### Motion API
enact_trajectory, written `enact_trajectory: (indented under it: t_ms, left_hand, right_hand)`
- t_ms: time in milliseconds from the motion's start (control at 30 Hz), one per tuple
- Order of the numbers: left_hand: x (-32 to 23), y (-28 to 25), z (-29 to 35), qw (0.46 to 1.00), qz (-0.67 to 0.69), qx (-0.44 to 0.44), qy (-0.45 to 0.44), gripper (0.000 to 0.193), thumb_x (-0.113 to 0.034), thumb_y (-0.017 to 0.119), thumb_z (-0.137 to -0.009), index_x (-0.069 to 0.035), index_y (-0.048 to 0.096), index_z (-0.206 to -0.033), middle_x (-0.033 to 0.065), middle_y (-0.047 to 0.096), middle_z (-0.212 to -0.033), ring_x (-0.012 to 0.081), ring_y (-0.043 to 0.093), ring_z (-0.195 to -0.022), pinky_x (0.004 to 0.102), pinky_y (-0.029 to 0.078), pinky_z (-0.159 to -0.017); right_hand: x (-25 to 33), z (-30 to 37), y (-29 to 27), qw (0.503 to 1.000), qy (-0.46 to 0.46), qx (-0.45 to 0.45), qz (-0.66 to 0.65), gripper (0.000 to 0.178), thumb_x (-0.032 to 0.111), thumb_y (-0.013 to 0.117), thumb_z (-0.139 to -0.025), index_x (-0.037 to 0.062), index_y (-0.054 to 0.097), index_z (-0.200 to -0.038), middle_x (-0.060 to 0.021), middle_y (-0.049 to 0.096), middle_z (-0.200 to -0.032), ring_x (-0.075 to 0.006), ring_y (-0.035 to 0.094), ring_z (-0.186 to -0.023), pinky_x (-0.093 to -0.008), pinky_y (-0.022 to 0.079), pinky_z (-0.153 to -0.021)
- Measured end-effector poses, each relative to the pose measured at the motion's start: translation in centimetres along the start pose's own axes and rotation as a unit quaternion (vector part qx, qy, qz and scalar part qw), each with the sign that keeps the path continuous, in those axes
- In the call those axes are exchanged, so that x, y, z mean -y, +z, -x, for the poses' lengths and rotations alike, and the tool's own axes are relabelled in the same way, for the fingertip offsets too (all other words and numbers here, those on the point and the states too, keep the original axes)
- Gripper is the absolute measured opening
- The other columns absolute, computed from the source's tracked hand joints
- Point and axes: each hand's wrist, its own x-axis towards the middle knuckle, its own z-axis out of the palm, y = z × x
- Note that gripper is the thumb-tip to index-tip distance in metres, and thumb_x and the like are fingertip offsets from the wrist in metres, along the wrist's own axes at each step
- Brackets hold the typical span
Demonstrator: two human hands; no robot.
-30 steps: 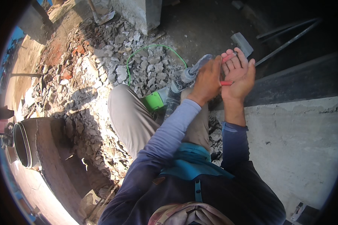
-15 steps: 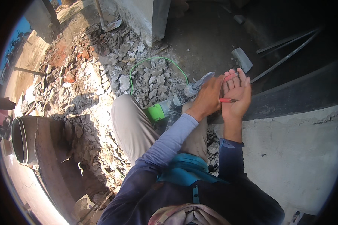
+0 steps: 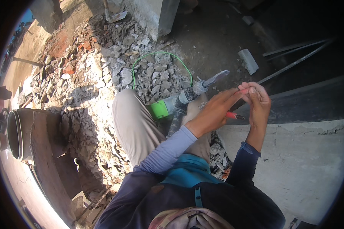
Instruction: The person sits on the ground and uses a red screwdriver to tighten a fitting on a metal pipe connected to a green power tool. The person repeatedly adjusts the screwdriver and the pipe fitting throughout the clip.
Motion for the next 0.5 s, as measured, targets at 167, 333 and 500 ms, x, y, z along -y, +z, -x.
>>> enact_trajectory:
  t_ms: [167,333,500]
  left_hand:
    - [1.1,-5.6,1.8,0.997,0.072,0.013,0.008,0.051,0.002,0.069,-0.099,-0.004,0.065,-0.149,0.0204,0.07,-0.144,0.0393,0.069,-0.133,0.0443,0.057,-0.111]
    - [2.9,-10.3,2.7,0.958,0.25,0.003,-0.14,0.032,-0.011,0.065,-0.112,0.002,0.068,-0.141,0.0163,0.078,-0.13,0.0242,0.074,-0.123,0.038,0.058,-0.106]
    - [3.6,-11.5,1.7,0.955,0.242,-0.01,-0.169,0.03,-0.013,0.065,-0.113,0.003,0.069,-0.137,0.0128,0.079,-0.121,0.0209,0.075,-0.116,0.0342,0.058,-0.102]
  right_hand:
    - [0.7,2.2,1.2,1.0,-0.01,-0.001,0.004,0.027,0.009,0.068,-0.11,-0.0097,0.069,-0.13,-0.0236,0.078,-0.12,-0.0306,0.079,-0.111,-0.0415,0.067,-0.099]
    - [2.2,3.0,3.1,0.999,-0.005,-0.033,0.026,0.025,0.006,0.07,-0.108,-0.0103,0.07,-0.127,-0.0227,0.078,-0.119,-0.0279,0.079,-0.11,-0.0367,0.068,-0.096]
    - [2.0,3.5,4.1,0.998,0.003,-0.033,0.045,0.024,0.006,0.071,-0.108,-0.0096,0.071,-0.126,-0.0216,0.079,-0.119,-0.0263,0.078,-0.11,-0.0351,0.068,-0.094]
